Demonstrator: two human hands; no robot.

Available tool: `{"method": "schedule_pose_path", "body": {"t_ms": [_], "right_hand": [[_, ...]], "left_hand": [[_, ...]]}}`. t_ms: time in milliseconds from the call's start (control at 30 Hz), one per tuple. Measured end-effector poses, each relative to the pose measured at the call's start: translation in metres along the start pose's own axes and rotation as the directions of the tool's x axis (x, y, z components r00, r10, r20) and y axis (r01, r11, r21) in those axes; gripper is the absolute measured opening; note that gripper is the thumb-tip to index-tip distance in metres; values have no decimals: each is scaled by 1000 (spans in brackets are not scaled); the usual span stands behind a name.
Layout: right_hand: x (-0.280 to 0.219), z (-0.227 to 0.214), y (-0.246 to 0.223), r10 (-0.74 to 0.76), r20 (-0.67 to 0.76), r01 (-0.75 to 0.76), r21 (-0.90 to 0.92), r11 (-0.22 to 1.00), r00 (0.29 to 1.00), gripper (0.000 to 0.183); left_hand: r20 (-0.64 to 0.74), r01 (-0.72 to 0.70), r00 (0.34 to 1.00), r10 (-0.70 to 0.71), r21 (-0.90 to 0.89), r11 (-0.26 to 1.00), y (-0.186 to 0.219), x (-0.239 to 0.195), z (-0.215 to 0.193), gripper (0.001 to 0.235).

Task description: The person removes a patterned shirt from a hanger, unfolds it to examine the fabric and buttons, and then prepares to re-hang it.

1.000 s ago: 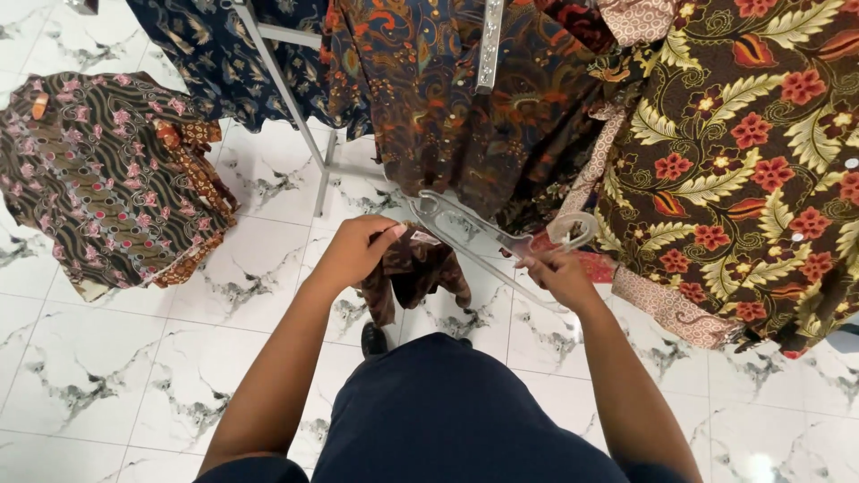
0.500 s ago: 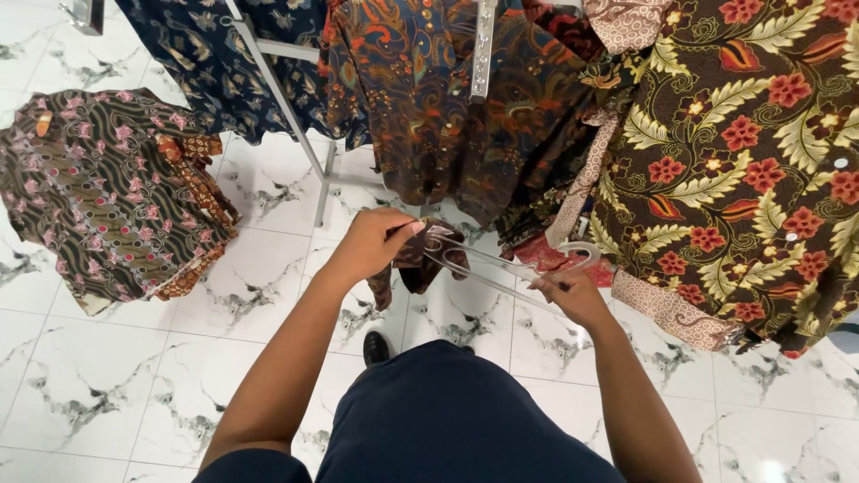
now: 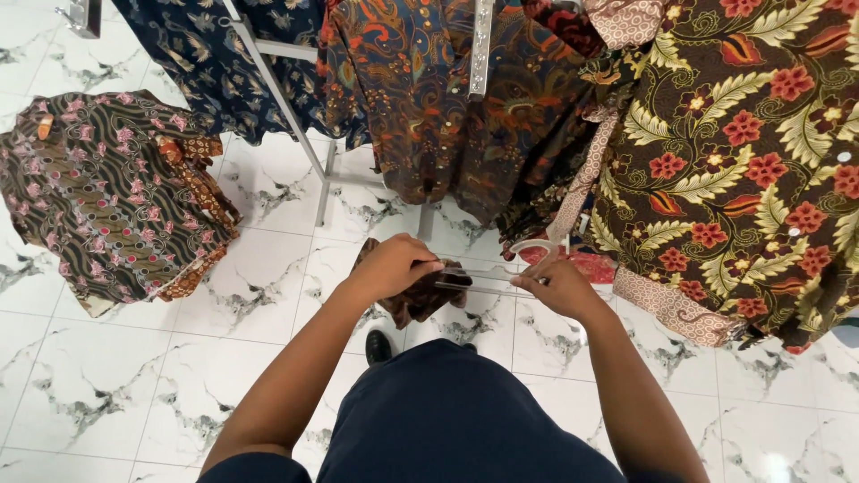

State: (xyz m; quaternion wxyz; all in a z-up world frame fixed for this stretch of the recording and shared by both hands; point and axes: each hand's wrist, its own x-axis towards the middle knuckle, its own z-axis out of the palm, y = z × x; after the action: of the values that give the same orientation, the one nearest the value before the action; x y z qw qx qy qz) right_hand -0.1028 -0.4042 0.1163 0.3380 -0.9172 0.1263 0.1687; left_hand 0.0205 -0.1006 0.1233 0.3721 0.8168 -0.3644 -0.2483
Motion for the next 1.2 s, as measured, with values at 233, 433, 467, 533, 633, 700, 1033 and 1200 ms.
{"method": "schedule_pose_path", "body": {"t_ms": [233, 433, 467, 533, 633, 700, 1033, 1200], "right_hand": [[-9, -1, -26, 9, 108, 7, -147, 989, 994, 37], [-2, 32, -14, -30, 223, 20, 49, 999, 974, 29], [-8, 31, -18, -30, 222, 20, 48, 999, 975, 29], [-20, 28, -27, -28, 281, 3, 91, 996, 959, 33], [-4, 36, 2, -194, 360, 217, -23, 976, 912, 33], [-9, 27, -12, -210, 425, 247, -34, 968, 880, 32], [-15, 41, -18, -308, 421, 125, 408, 904, 853, 34], [-5, 48, -5, -310, 438, 207, 266, 941, 844, 29]], "left_hand": [[123, 6, 992, -12, 43, 999, -9, 5, 29, 26], [176, -145, 979, 98, 277, 950, -33, 26, 80, 28], [175, -145, 980, 99, 276, 950, -34, 27, 83, 28], [181, -169, 976, 119, 293, 941, -35, 26, 87, 28], [191, -245, 963, 191, 319, 915, -38, 24, 98, 29], [175, -279, 956, 236, 290, 915, -32, 21, 96, 29], [95, -299, 954, 284, 238, 924, -27, 22, 78, 31], [143, -330, 944, 298, 374, 866, -44, 14, 64, 39]]}}
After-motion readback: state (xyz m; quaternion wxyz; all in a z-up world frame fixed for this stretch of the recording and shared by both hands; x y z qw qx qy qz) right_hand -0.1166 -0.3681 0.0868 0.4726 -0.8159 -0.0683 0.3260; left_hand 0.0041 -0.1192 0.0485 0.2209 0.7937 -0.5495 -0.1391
